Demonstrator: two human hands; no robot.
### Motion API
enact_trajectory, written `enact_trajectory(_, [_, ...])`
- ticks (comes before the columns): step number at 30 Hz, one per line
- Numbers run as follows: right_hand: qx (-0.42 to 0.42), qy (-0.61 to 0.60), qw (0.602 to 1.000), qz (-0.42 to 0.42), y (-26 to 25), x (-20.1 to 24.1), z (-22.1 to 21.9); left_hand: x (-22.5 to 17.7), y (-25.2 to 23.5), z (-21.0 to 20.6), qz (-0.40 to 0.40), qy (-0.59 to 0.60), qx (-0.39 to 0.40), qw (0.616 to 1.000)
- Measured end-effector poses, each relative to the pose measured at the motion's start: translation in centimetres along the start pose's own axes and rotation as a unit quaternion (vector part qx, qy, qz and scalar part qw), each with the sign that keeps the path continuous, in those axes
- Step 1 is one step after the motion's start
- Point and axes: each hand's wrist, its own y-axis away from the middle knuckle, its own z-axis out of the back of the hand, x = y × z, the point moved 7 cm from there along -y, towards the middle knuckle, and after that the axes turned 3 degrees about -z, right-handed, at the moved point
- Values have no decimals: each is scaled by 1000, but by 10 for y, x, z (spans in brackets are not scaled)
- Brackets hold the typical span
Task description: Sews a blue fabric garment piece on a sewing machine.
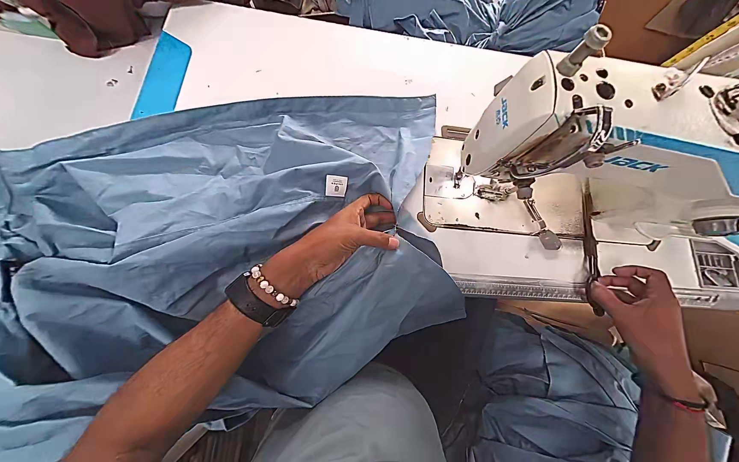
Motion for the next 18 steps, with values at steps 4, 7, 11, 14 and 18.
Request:
enact_trajectory(4, [89,-449,886,-79,30,-10,-19,2,2,-5,-14,29,54,998])
enact_trajectory(7, [190,-645,740,-19,74,8,-42,-1,1,-4,-22,49,84,995])
enact_trajectory(11, [308,-638,704,38,135,71,-95,-1,1,-3,-29,45,112,992])
enact_trajectory(14, [398,-553,732,10,145,112,-136,0,0,-6,-33,48,141,988])
enact_trajectory(18, [451,-501,738,29,132,134,-156,0,2,-6,-35,63,156,985])
